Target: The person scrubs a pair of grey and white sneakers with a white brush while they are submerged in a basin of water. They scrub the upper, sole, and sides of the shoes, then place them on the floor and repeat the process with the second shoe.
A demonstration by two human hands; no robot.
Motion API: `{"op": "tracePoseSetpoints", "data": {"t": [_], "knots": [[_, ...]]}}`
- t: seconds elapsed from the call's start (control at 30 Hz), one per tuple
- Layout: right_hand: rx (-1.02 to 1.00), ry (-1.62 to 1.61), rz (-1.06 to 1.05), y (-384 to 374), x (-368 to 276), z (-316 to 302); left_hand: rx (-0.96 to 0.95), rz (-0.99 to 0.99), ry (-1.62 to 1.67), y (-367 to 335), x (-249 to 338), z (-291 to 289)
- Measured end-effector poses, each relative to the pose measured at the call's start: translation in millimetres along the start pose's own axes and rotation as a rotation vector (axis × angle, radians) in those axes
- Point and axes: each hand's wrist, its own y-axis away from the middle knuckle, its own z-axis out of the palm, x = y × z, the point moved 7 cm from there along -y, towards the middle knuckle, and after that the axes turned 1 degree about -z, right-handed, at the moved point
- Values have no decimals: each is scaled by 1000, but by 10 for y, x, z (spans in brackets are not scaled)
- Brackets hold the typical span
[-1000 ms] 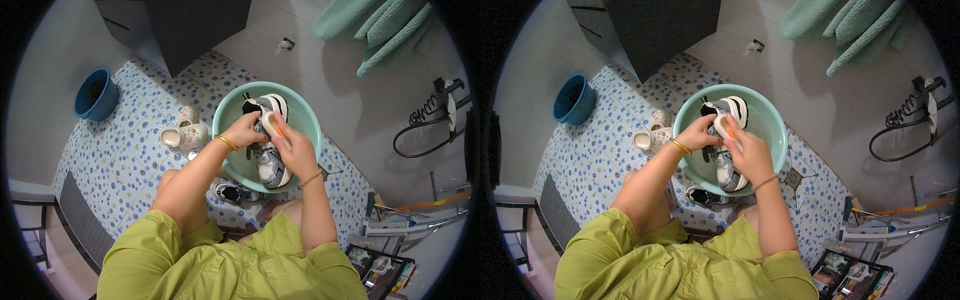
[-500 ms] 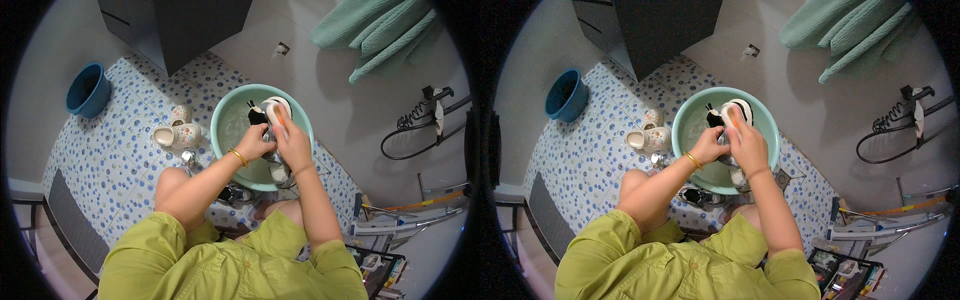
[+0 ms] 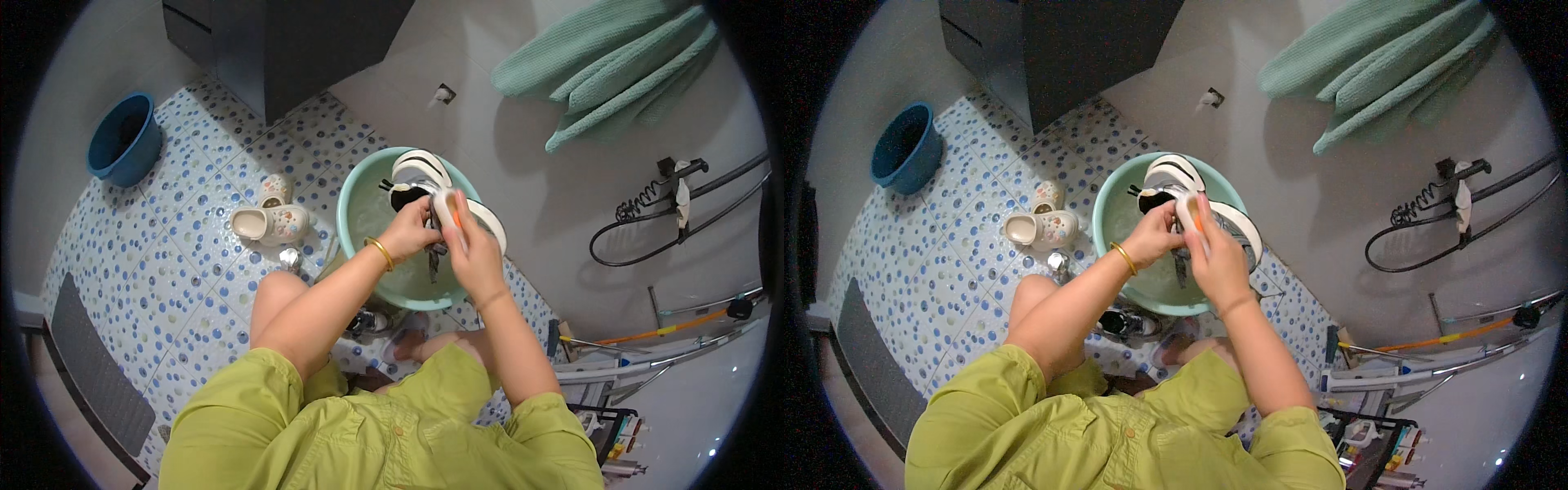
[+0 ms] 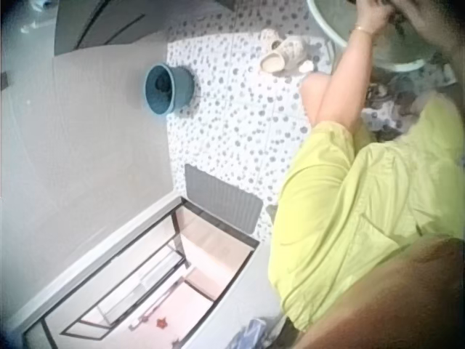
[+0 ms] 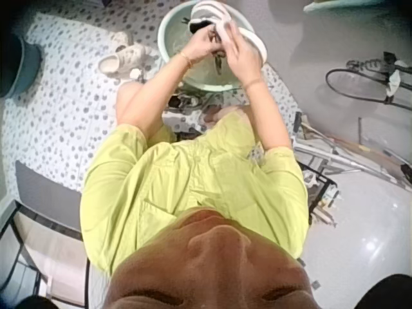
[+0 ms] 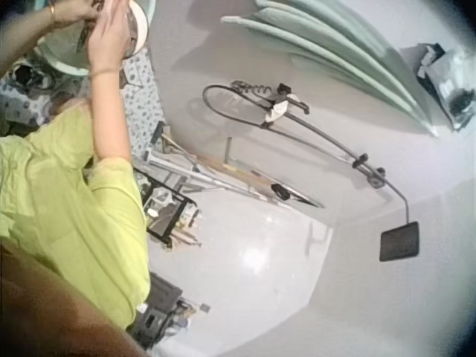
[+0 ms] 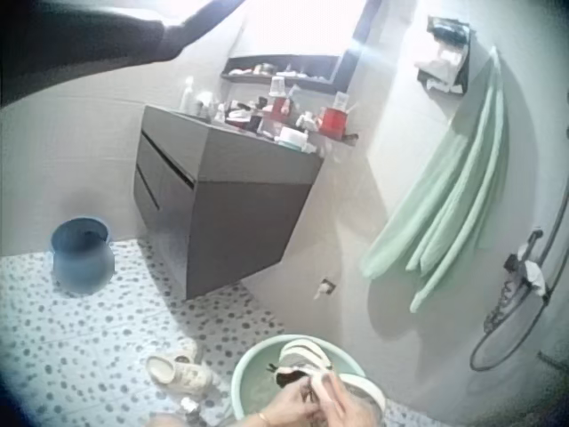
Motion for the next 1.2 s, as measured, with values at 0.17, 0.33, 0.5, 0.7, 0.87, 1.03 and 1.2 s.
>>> {"op": "tracePoseSetpoints", "data": {"t": [0.17,0.33,0.5,0.7,0.87,1.03,1.2], "knots": [[-12,23,73,-132,72,-16,69,127,-179,-23,-77,93],[-60,64,103,-135,101,21,109,105,83,-100,20,-21],[38,6,46,21,89,-122,29,174,-167,-75,-5,106],[-2,118,1,-82,13,-24,11,20,46,-72,-12,79],[-6,169,12,98,32,-97,5,93,10,-21,-34,239],[22,96,114,-242,50,-121,52,117,-62,-101,18,201],[110,39,-53,58,84,-248,-1,93,-56,-83,89,117]]}}
